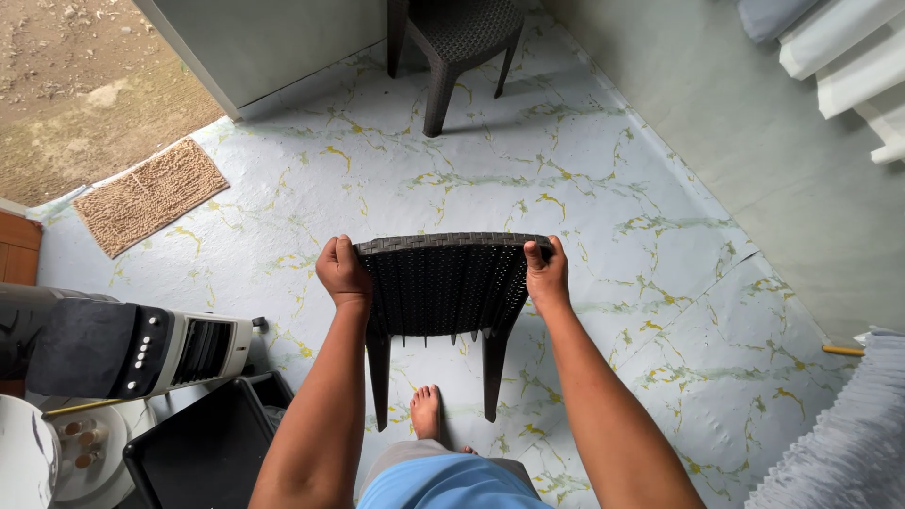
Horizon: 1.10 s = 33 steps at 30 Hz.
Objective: The recorder moves and arranges two woven chairs on a balcony.
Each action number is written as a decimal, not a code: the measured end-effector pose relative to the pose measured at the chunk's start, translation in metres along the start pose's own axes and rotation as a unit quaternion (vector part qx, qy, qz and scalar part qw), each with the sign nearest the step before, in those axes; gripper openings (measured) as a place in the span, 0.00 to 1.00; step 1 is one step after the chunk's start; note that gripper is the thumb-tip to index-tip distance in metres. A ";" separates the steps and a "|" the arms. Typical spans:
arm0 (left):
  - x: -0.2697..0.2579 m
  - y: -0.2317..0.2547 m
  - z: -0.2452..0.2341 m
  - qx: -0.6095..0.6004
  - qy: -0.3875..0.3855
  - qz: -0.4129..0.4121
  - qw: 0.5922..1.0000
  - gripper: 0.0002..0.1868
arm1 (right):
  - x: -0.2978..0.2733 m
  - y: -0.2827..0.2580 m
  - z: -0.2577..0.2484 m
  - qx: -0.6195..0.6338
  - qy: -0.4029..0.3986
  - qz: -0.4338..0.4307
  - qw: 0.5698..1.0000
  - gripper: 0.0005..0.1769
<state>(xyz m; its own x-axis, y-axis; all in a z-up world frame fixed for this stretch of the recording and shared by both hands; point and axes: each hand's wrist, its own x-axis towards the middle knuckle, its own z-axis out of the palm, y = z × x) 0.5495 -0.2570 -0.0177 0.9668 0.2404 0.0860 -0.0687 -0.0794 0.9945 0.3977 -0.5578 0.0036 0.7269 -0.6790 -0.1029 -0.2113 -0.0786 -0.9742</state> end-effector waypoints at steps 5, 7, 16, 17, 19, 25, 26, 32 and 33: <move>0.006 0.009 0.009 0.004 -0.019 -0.003 1.000 0.23 | 0.015 0.001 0.000 0.004 -0.005 -0.025 1.000 0.41; 0.006 0.007 0.010 0.003 -0.023 -0.009 1.000 0.22 | 0.019 -0.001 -0.001 0.005 -0.011 -0.016 1.000 0.41; 0.004 0.012 0.007 -0.044 -0.063 -0.025 0.997 0.25 | 0.042 -0.008 0.008 0.041 -0.012 0.006 0.999 0.39; 0.001 0.032 0.008 -0.021 -0.077 -0.034 0.996 0.23 | 0.047 -0.012 0.010 0.019 0.001 0.009 1.000 0.37; -0.002 0.059 0.014 0.002 -0.087 -0.043 0.995 0.22 | 0.062 -0.009 0.012 -0.003 0.010 0.010 1.000 0.35; -0.007 0.052 0.038 0.067 -0.047 -0.070 0.994 0.21 | 0.058 -0.073 0.032 -0.052 0.102 0.224 0.968 0.65; -0.009 0.052 0.040 0.065 -0.026 -0.066 0.995 0.22 | 0.054 -0.086 0.037 -0.020 0.078 0.250 0.965 0.74; -0.035 0.065 0.047 0.023 0.021 -0.081 0.996 0.23 | 0.032 -0.132 0.070 0.085 0.002 0.300 0.950 0.80; -0.040 0.070 0.047 0.032 0.029 -0.085 0.995 0.23 | 0.027 -0.139 0.076 0.078 -0.007 0.295 0.952 0.79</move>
<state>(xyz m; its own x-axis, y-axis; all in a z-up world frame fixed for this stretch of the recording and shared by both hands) 0.5176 -0.3171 0.0460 0.9473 0.3107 -0.0774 0.1118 -0.0944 0.9892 0.4965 -0.5098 0.1209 0.5199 -0.5620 -0.6433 -0.4872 0.4234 -0.7637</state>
